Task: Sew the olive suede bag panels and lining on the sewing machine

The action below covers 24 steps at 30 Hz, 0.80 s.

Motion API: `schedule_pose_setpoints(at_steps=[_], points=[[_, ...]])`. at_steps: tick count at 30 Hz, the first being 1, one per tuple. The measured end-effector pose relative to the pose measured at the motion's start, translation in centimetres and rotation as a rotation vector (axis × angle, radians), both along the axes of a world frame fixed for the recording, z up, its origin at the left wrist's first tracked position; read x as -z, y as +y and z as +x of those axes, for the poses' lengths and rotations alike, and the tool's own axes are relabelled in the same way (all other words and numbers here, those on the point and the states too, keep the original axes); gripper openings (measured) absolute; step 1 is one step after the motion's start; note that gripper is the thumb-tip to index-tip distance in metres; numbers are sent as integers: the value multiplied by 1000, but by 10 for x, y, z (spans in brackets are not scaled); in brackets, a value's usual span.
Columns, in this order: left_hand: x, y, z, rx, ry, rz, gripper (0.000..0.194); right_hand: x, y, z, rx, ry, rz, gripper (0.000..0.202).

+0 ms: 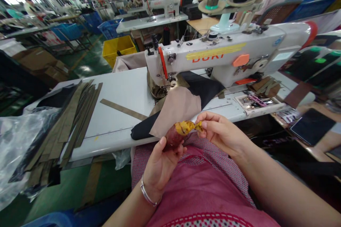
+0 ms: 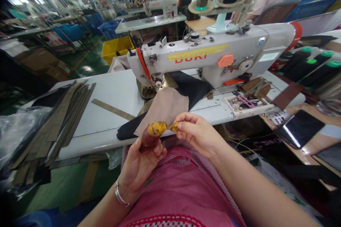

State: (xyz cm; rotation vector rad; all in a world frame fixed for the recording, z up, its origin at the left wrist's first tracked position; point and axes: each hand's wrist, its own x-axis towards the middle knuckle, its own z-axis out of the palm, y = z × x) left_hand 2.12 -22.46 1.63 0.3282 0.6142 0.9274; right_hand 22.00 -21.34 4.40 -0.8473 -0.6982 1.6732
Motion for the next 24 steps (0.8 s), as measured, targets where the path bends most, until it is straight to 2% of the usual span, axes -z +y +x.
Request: schedule_pose_setpoints(at_steps=[3,7,10,14,16,18,21,24], points=[[2,0,-2,-30,78,78,32,-4,1,2,21,-65,15,16],[3,1,-5,-99,209,266,25,-12,-2,6,-71,-198,54,20],[0,3,-7,-107,305,369,28,-17,-4,11,-120,-335,91,25],[-3,5,-7,-77,333,422,34,-23,-4,14,-107,-499,115,22],[-2,5,-6,-49,291,395,35,-24,-4,13,-111,-495,113,18],[1,3,-5,-12,224,292,35,-22,-3,11,-138,-420,96,17],[5,1,-3,36,113,85,35,-15,-2,8,-202,-181,38,20],[6,-2,1,79,3,3,34,-6,-2,6,-240,62,-30,22]])
